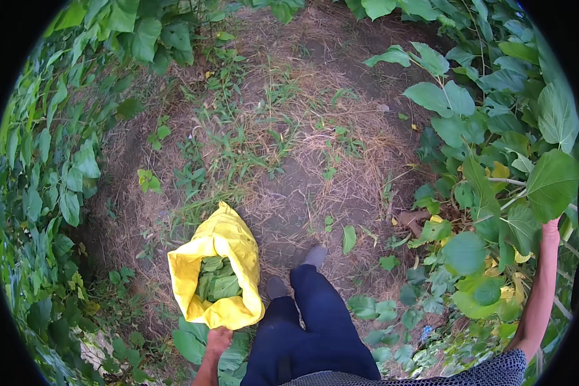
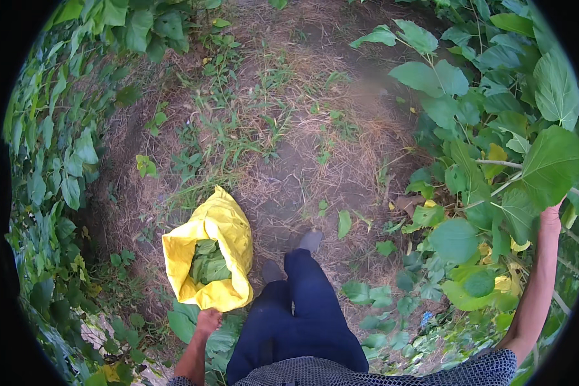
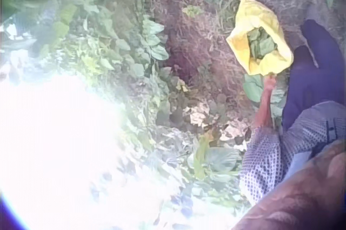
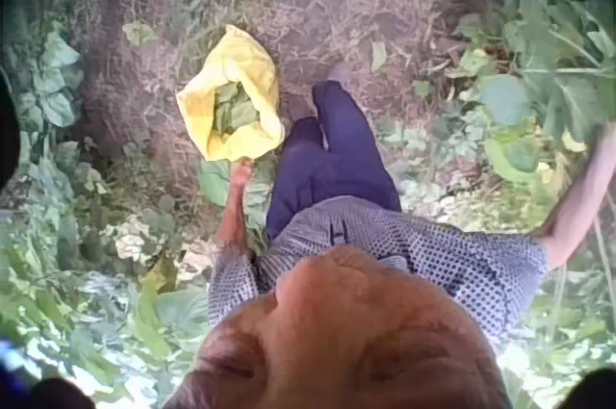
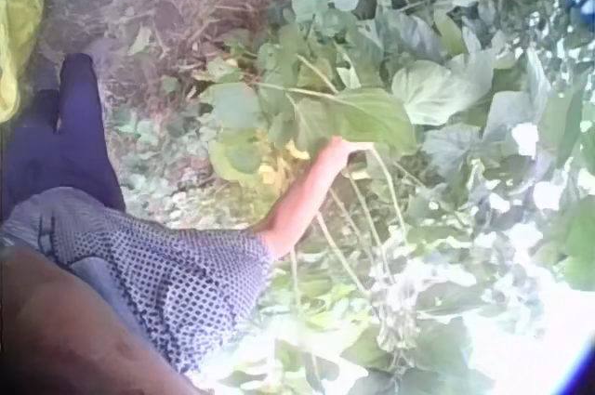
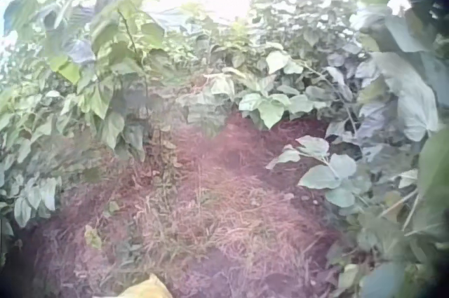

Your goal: The person plucks green leaves from tree branches by hand and places them into a yellow bag. The person repeatedly reaches for branches, detaches leaves, and deposits them into the bag held in the other hand.

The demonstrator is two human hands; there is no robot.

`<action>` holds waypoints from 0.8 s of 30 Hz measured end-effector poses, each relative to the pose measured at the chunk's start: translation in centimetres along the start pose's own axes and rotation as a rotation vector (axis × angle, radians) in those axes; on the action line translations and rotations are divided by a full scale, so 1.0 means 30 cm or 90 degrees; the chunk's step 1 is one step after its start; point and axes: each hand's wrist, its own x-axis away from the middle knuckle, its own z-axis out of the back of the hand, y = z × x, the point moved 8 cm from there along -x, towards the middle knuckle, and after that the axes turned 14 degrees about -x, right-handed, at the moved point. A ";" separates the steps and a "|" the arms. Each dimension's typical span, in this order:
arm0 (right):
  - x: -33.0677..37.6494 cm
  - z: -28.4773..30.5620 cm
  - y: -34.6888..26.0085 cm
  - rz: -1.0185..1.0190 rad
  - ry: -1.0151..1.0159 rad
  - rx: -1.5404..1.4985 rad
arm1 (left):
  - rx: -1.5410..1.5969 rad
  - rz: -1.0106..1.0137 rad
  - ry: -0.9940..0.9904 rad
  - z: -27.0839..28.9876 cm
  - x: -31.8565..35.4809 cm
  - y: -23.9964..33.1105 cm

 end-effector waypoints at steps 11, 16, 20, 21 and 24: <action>-0.360 0.343 -0.349 0.045 -0.015 -0.068 | 0.121 0.031 -0.223 0.169 -0.231 0.329; -0.385 0.331 -0.252 0.023 0.013 -0.134 | 0.262 -0.106 -0.289 0.061 -0.243 0.576; -0.382 0.307 -0.174 0.004 0.006 -0.145 | 0.467 -0.003 -0.488 -0.055 -0.256 0.891; -0.390 0.306 -0.149 -0.019 -0.003 -0.162 | 0.362 0.055 -0.473 -0.029 -0.308 0.881; -0.454 0.278 -0.141 -0.051 0.013 -0.188 | 0.210 -0.312 -0.380 0.072 -0.360 1.113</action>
